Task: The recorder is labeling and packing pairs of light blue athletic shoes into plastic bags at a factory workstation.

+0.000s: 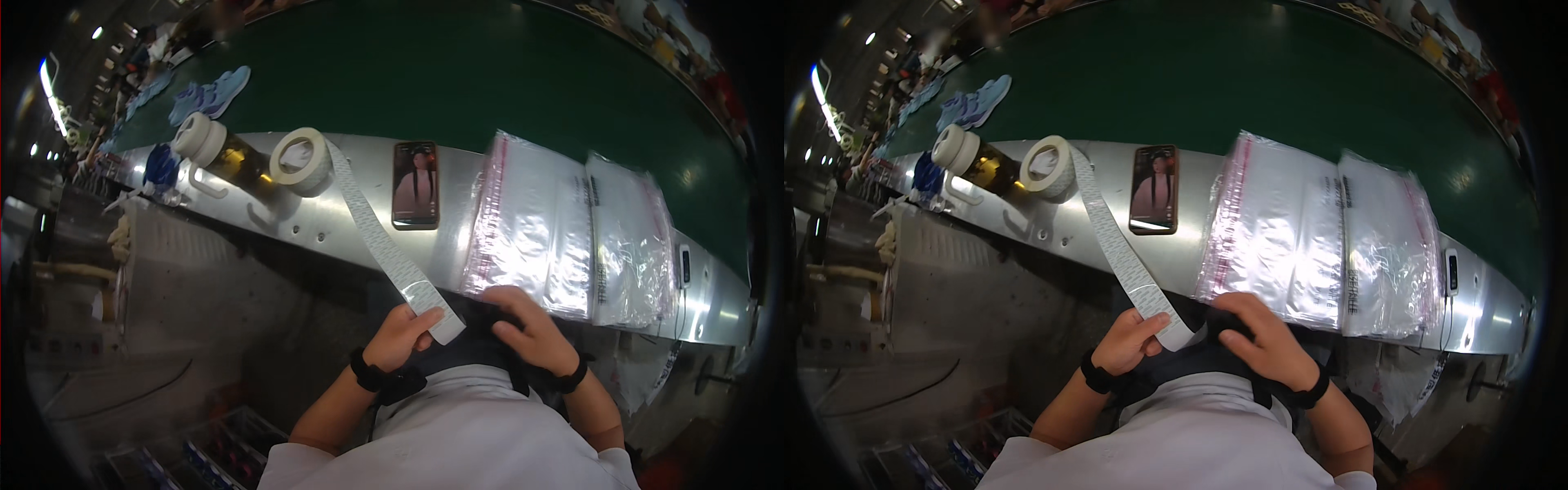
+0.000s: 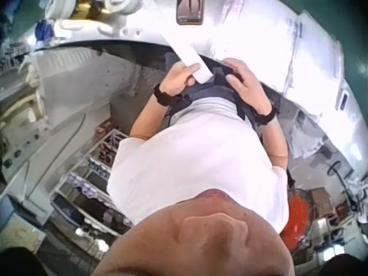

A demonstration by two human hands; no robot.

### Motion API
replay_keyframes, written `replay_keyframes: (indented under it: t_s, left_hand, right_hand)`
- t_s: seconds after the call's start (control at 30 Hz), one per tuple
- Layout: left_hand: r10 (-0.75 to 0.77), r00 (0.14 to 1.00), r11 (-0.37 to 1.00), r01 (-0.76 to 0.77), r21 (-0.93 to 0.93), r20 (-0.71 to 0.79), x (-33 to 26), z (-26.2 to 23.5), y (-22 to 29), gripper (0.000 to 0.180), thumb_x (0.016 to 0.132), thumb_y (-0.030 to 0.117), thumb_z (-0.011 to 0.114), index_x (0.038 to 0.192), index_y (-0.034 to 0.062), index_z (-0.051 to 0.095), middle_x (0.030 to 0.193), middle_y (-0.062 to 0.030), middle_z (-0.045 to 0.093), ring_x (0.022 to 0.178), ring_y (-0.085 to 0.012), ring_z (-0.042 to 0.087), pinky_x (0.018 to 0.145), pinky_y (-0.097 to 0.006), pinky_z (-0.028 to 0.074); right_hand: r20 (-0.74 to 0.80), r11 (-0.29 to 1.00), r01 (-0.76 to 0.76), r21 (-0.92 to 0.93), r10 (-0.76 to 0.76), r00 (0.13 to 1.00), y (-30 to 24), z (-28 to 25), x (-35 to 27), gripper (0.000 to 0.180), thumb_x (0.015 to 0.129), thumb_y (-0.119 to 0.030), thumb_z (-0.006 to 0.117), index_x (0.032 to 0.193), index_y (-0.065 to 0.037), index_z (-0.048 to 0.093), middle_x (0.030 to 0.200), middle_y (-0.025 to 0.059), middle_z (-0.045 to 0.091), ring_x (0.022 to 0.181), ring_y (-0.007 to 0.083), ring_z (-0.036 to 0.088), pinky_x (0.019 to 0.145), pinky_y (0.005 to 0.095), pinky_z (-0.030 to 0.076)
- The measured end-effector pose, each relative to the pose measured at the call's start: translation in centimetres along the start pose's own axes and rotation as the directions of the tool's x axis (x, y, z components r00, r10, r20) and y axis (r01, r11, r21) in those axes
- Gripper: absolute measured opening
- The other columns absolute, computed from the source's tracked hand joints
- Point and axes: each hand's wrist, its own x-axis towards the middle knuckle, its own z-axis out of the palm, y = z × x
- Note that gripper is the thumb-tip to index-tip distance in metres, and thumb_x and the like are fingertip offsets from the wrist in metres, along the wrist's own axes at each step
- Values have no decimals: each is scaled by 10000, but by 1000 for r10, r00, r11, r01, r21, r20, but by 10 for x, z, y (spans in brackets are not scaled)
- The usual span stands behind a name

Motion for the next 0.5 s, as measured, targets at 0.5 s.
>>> replay_keyframes:
  t_s: [0.5]
  left_hand:
    - [702, 643, 620, -343, 705, -305, -38, -14, -5, 250, 797, 70, 656, 1021, 0, 570, 1053, -89, 530, 707, -104, 562, 594, -230, 471]
  right_hand:
    - [52, 998, -57, 28, 55, 997, -5, 55, 41, 100, 834, -110, 587, 892, -30, 596, 769, 112, 606, 696, 256, 595, 631, 314, 460]
